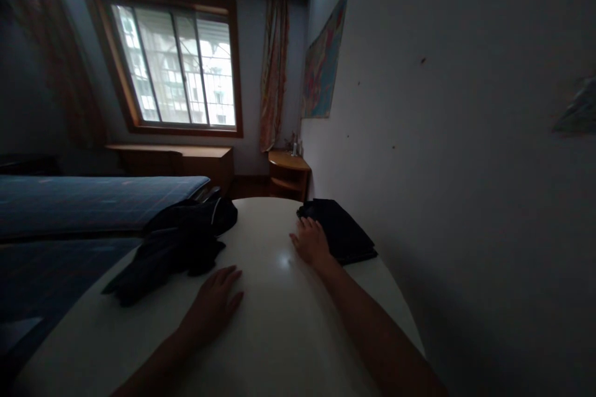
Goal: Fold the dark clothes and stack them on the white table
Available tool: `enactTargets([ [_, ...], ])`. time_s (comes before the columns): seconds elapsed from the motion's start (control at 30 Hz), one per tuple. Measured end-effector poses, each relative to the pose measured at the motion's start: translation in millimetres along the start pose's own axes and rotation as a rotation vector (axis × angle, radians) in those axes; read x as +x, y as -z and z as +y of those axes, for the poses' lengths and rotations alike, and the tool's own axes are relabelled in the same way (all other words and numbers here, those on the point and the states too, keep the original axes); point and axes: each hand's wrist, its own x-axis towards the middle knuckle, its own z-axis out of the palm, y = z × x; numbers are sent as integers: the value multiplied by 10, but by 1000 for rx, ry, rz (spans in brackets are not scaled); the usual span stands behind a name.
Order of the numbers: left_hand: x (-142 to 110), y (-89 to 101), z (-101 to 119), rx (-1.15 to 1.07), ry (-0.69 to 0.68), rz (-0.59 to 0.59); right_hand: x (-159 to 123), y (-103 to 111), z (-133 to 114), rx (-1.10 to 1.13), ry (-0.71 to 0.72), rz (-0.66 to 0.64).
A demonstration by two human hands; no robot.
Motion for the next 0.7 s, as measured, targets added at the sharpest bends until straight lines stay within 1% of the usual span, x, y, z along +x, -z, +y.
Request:
enactTargets([
  [0.07, -5, 2, -5, -3, -7, 9, -207, -69, -169, 43, 13, -72],
  [0.13, -8, 1, -16, -10, -18, 12, -400, -136, -288, 87, 5, -152],
  [0.2, -9, 1, -32, -25, -34, 23, -559, -192, -361, 125, -39, -230],
  [0.27, -7, 4, -47, -40, -39, 29, -675, -231, -399, 146, -94, -278],
  [0.33, -6, 11, -58, -49, -38, 19, -746, -250, -415, 152, -118, -284],
  [0.43, -9, 23, -63, -55, -32, 10, -787, -243, -422, 155, -108, -265],
  [0.7, -28, -17, -103, -112, -43, 64, -790, -200, -422, 152, -94, -260],
])
